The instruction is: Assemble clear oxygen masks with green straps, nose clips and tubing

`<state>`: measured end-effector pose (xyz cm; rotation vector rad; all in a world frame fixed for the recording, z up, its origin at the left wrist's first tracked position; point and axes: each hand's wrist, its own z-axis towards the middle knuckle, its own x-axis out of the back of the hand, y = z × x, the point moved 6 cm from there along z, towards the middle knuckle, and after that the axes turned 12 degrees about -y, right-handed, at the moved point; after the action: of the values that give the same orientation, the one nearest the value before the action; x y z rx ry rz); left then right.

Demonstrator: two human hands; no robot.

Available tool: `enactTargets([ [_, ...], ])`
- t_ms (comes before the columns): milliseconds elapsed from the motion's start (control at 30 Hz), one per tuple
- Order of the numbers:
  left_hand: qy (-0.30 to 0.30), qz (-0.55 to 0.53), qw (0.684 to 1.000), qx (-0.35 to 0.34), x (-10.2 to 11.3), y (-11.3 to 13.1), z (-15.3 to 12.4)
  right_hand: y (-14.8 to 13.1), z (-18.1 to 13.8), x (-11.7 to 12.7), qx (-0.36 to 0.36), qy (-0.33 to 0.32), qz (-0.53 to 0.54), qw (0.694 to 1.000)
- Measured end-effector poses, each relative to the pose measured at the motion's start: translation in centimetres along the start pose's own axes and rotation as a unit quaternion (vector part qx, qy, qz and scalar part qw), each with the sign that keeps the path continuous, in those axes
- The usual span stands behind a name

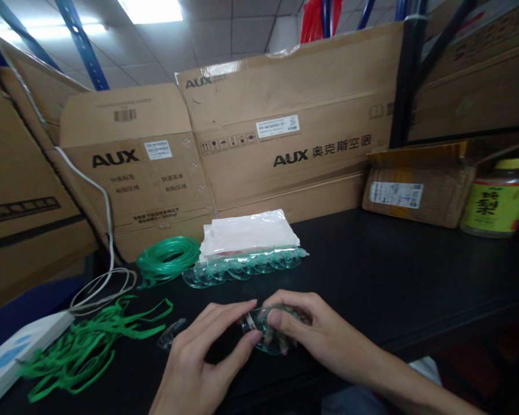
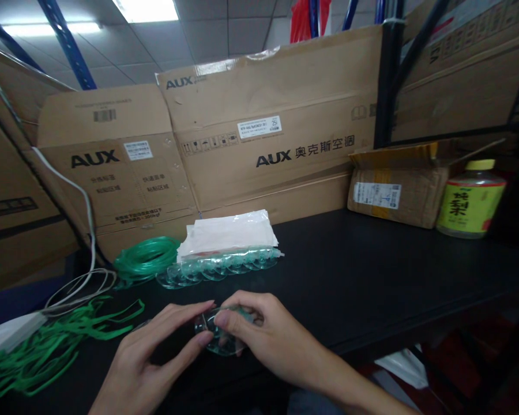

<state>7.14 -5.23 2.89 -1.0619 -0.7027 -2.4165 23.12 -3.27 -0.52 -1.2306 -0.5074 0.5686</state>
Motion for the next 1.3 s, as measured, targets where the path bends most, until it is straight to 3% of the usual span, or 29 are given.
enactTargets([
  [467, -0.012, -0.021, 0.999, 0.041, -0.3, -0.7, -0.3, -0.7, -0.4, 0.2, -0.005, 0.005, -0.078, 0.997],
  [867, -0.026, -0.04, 0.996, 0.07, -0.5, -1.4, -0.5, -0.9, -0.5, 0.0, -0.005, 0.003, -0.064, 0.998],
  [1067, -0.005, -0.087, 0.984, 0.156, -0.5, -2.5, -0.6, -0.5, -0.5, 0.0, -0.01, 0.004, -0.106, 0.994],
  [1300, -0.053, -0.061, 0.977, 0.198, -0.8, -2.5, -0.6, -0.5, -0.4, 0.1, 0.008, 0.03, -0.153, 0.988],
])
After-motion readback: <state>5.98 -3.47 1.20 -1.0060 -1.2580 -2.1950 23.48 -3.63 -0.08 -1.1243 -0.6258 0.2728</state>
